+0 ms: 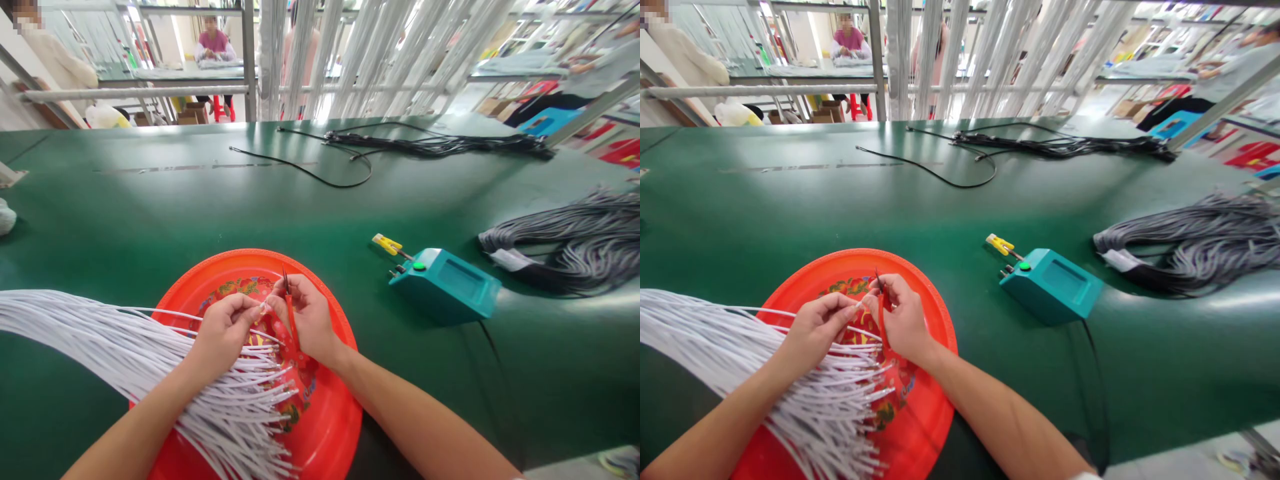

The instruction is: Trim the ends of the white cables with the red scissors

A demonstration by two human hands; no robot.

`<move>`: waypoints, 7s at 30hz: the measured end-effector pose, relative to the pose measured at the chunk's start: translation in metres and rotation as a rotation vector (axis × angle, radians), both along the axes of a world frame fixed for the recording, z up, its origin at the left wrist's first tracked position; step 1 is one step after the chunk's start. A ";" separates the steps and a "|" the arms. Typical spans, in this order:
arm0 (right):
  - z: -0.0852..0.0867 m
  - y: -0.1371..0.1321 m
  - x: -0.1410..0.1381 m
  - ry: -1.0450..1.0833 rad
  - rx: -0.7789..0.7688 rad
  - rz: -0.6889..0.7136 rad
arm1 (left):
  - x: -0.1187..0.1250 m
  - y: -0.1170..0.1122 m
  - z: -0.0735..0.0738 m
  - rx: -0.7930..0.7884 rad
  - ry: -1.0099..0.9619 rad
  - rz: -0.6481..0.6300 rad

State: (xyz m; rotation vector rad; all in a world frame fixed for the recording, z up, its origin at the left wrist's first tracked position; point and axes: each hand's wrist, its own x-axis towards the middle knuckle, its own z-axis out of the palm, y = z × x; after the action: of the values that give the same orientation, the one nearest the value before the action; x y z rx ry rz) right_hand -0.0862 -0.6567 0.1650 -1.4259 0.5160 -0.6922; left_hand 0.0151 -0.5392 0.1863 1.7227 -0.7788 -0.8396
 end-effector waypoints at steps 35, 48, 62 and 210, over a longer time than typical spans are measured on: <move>-0.009 -0.002 0.005 0.036 -0.074 -0.086 | -0.005 0.000 -0.001 0.012 -0.243 0.176; 0.003 0.006 0.000 -0.018 -0.003 0.006 | -0.004 0.001 -0.006 -0.018 -0.510 0.048; 0.000 0.002 0.002 -0.061 0.150 -0.016 | -0.005 0.001 -0.004 -0.002 -0.205 0.124; 0.002 0.007 -0.004 0.363 -0.390 0.221 | -0.003 0.002 -0.002 -0.026 -0.561 0.162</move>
State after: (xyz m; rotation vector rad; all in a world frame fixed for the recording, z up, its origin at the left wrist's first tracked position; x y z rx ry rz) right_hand -0.0904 -0.6501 0.1674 -1.9610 0.5092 -0.3662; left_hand 0.0123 -0.5370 0.1839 1.9924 -0.9910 -0.2270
